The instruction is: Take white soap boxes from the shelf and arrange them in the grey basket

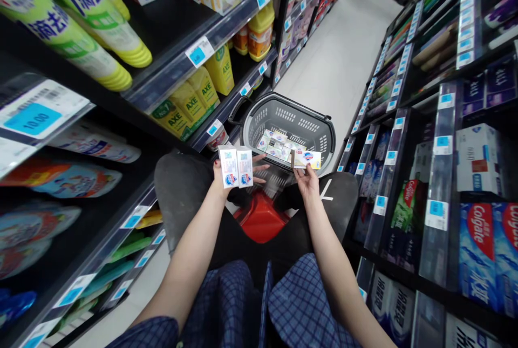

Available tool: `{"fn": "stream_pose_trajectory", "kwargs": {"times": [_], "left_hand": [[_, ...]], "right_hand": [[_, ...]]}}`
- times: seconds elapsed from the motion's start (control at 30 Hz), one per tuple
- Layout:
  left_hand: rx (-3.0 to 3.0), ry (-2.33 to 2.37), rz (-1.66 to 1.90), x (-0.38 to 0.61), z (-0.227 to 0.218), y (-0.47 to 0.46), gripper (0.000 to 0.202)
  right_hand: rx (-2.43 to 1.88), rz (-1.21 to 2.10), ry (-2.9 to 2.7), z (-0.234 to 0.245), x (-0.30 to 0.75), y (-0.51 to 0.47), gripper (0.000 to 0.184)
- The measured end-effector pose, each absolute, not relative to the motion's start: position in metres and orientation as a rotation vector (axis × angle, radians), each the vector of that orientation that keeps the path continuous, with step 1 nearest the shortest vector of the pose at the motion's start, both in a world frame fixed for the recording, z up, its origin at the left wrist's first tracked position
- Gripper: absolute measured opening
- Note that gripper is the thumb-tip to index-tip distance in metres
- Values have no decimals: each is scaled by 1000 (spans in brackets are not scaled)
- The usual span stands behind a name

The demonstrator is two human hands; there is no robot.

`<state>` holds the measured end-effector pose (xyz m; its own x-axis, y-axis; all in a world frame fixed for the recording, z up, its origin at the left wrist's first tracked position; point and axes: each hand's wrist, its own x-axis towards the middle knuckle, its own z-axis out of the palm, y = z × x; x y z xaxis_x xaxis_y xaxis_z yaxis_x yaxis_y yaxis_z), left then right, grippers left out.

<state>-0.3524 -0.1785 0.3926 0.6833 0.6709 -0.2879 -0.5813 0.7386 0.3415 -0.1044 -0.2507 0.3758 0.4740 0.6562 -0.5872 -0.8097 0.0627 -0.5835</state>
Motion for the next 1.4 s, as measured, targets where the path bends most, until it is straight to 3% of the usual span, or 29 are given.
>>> {"fn": "stream_pose_trajectory", "kwargs": {"times": [0.3, 0.5, 0.7, 0.9, 1.1, 1.23, 1.4], "left_hand": [[333, 308, 697, -352, 392, -179, 82], [330, 360, 698, -353, 389, -179, 84], [309, 374, 708, -352, 391, -179, 83], [304, 370, 708, -353, 391, -180, 79], [307, 366, 680, -353, 390, -180, 79], [317, 314, 605, -353, 392, -183, 78], [255, 362, 616, -348, 388, -193, 82]], "right_hand": [[-1216, 1021, -46, 371, -105, -249, 37], [-1477, 670, -327, 376, -112, -254, 56], [-1694, 259, -1031, 373, -121, -261, 34], [-1591, 66, -1250, 373, -122, -262, 23], [-1657, 235, -1075, 374, -124, -261, 34], [-1531, 619, -434, 380, -118, -252, 51], [-1358, 941, -46, 381, -100, -238, 22]]}}
